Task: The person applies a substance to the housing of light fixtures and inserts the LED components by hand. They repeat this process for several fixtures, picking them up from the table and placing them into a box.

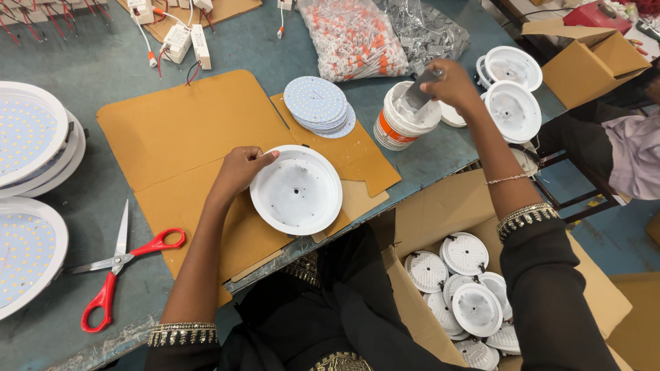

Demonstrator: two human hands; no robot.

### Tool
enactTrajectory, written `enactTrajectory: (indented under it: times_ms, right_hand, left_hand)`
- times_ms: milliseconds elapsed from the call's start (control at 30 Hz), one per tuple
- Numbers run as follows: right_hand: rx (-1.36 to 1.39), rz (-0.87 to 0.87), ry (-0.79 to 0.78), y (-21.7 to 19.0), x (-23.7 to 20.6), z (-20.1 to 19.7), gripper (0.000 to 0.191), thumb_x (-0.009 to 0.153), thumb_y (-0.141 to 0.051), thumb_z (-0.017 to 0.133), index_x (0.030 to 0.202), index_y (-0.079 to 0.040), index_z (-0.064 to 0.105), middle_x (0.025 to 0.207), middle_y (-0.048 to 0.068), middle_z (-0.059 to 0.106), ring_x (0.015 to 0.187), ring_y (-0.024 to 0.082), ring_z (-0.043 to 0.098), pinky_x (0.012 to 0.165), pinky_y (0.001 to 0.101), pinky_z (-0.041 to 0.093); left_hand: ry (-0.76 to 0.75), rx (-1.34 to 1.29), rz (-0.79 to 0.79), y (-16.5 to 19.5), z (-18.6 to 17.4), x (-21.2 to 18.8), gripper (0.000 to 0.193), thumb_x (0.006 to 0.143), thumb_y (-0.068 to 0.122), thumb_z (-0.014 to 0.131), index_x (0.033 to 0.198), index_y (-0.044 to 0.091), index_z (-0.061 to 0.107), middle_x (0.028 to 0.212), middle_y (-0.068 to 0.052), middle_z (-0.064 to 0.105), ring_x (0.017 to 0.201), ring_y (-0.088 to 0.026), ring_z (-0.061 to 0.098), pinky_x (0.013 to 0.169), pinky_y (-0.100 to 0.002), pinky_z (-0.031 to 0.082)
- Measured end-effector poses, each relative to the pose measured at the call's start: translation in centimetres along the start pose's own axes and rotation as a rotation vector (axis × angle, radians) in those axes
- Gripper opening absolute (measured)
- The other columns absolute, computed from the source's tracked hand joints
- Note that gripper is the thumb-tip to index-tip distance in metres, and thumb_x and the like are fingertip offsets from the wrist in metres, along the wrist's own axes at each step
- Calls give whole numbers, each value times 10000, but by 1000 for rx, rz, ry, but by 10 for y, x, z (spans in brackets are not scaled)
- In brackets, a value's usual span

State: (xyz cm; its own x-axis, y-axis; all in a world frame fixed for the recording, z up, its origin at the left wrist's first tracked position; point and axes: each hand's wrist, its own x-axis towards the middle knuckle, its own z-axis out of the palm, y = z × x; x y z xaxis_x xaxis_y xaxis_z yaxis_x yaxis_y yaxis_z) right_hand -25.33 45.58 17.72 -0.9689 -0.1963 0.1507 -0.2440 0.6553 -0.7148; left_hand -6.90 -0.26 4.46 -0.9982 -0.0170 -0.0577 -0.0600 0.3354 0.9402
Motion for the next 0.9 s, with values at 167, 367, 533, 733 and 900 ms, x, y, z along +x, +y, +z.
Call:
enactTrajectory:
  times_ms: [167, 367, 533, 733, 900]
  right_hand:
    - [-191, -87, -232, 4, 1, 20, 285, 790, 22, 802, 1054, 4, 695, 982, 129, 695, 844, 183, 625, 713, 330, 490]
    - [-128, 158, -354, -3, -2, 24, 341, 815, 15, 745, 1149, -50, 768, 973, 103, 707, 870, 168, 630, 737, 305, 510]
    - [4, 263, -243, -3, -2, -4, 316, 874, -26, 752, 1188, -66, 740, 957, 86, 670, 817, 179, 611, 728, 322, 541]
    - [223, 299, -156, 7, -5, -42, 269, 888, -32, 734, 1152, -76, 710, 930, 89, 703, 786, 181, 668, 714, 294, 559]
    - [80, 196, -66, 11, -14, -36, 215, 885, -28, 716, 1094, -70, 746, 967, 51, 740, 841, 152, 705, 790, 266, 593]
  left_hand:
    - [26, 61, 14, 0, 0, 0, 514, 883, 450, 751, 616, 40, 594, 532, -25, 529, 476, -105, 457, 452, -313, 383]
    - [8, 31, -21, 3, -2, -4, 499, 889, 451, 741, 627, 46, 611, 537, -29, 555, 471, -113, 481, 456, -313, 402]
    - [11, 25, -22, 4, -1, -5, 503, 890, 445, 746, 627, 40, 605, 537, -32, 550, 470, -115, 479, 453, -315, 398]
    - [21, 37, -8, 6, -1, -5, 516, 892, 439, 749, 610, 40, 584, 530, -23, 527, 475, -109, 457, 455, -313, 386]
    - [25, 24, -33, 7, -1, -7, 512, 891, 437, 744, 599, 53, 573, 521, -15, 515, 466, -107, 444, 449, -316, 372]
